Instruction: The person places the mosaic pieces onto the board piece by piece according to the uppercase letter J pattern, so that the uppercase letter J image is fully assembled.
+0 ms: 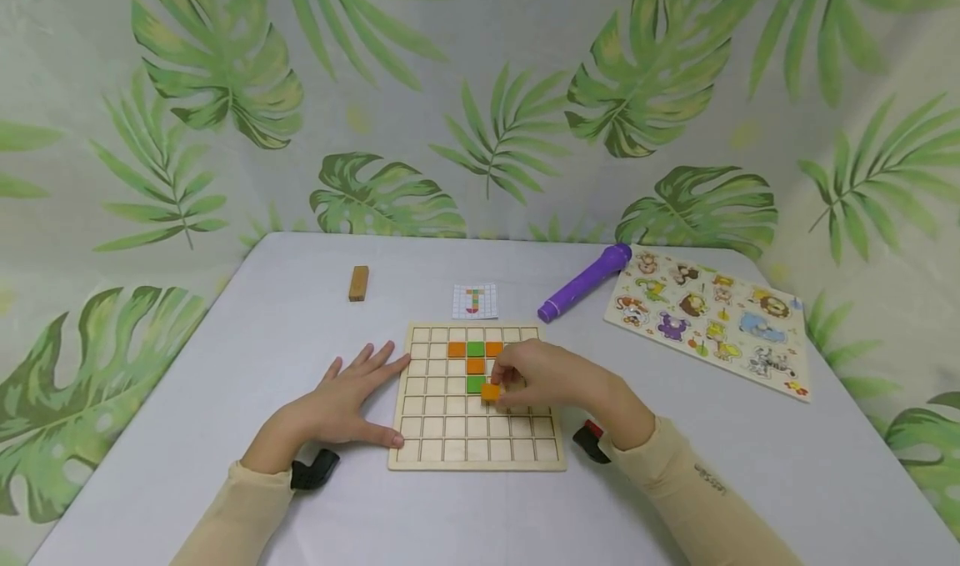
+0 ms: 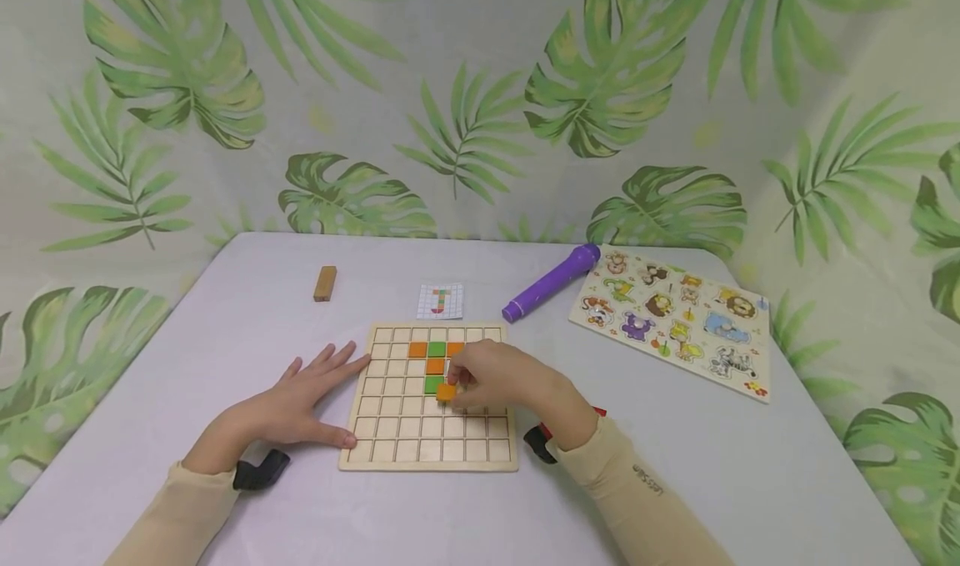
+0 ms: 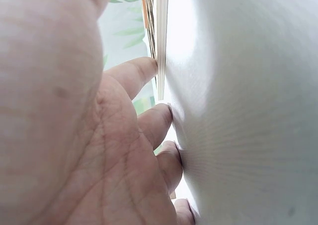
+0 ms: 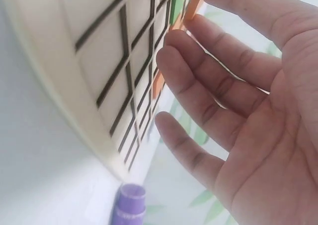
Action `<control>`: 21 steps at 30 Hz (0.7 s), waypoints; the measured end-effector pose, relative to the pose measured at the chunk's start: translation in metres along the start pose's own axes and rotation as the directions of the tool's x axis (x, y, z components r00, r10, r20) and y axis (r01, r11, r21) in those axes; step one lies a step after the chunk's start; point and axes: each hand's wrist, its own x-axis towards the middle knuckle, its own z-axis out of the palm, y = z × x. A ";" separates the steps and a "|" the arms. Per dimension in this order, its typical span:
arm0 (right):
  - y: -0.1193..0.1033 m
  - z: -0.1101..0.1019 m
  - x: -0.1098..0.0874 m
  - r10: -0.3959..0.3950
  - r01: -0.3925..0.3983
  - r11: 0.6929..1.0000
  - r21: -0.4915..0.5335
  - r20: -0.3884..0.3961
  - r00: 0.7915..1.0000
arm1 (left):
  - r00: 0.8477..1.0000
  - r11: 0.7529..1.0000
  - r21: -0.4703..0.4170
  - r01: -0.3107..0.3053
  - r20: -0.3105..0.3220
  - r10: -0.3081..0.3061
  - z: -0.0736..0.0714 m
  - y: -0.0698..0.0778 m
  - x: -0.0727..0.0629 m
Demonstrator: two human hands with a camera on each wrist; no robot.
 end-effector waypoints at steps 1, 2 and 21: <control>-0.001 0.001 0.001 -0.005 0.005 1.000 -0.009 -0.001 1.000 | 1.000 1.000 0.002 0.001 0.000 -0.001 0.000 0.000 0.000; -0.003 0.002 0.001 -0.007 0.007 1.000 -0.023 -0.001 1.000 | 1.000 1.000 0.002 0.001 0.000 -0.001 0.000 0.001 0.000; -0.013 0.011 0.008 -0.041 0.041 0.988 -0.150 0.006 0.999 | 1.000 1.000 -0.003 -0.003 0.000 0.003 -0.001 0.005 -0.001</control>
